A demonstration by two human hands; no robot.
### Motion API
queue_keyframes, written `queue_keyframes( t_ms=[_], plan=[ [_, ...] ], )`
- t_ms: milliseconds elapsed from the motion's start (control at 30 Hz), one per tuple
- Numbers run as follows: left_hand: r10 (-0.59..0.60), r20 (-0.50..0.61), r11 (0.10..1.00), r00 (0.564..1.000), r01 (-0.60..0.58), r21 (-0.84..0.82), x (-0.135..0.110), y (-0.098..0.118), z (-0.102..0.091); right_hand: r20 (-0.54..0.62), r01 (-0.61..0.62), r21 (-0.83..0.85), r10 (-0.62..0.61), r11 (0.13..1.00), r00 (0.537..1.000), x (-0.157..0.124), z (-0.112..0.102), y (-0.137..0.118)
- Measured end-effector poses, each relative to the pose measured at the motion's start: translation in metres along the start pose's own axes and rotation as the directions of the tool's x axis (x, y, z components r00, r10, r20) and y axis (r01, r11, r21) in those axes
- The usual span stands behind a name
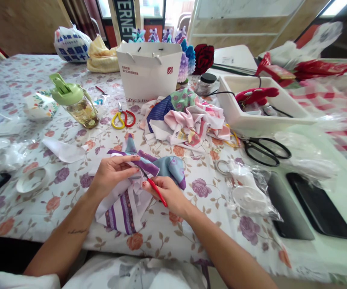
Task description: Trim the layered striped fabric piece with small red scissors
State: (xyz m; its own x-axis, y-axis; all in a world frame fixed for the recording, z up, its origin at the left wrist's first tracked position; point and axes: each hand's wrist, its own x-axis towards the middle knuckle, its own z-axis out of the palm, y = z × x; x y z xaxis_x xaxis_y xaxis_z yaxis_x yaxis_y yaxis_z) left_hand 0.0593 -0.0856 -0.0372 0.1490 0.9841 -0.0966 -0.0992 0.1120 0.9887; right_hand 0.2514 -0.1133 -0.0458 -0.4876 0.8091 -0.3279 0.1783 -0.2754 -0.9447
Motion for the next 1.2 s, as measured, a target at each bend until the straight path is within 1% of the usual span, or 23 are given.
queue_keyframes(
  t_ms=[367,667,1200],
  plan=[
    [0.005,-0.015,1.0,1.0,-0.005,-0.03,-0.0011,0.0,0.0004,-0.014,0.0,-0.01,0.0,1.0,1.0,-0.0012,0.0016,-0.001],
    [0.032,-0.016,0.999,0.999,-0.033,-0.004,-0.0003,0.0028,0.0007,-0.017,0.006,-0.009,-0.006,1.0,1.0,-0.0016,0.0013,0.0017],
    [0.01,-0.019,1.0,1.0,-0.01,-0.003,-0.0013,0.0048,0.0007,-0.021,-0.003,0.004,0.003,1.0,1.0,-0.0002,0.0024,0.0019]
  ],
)
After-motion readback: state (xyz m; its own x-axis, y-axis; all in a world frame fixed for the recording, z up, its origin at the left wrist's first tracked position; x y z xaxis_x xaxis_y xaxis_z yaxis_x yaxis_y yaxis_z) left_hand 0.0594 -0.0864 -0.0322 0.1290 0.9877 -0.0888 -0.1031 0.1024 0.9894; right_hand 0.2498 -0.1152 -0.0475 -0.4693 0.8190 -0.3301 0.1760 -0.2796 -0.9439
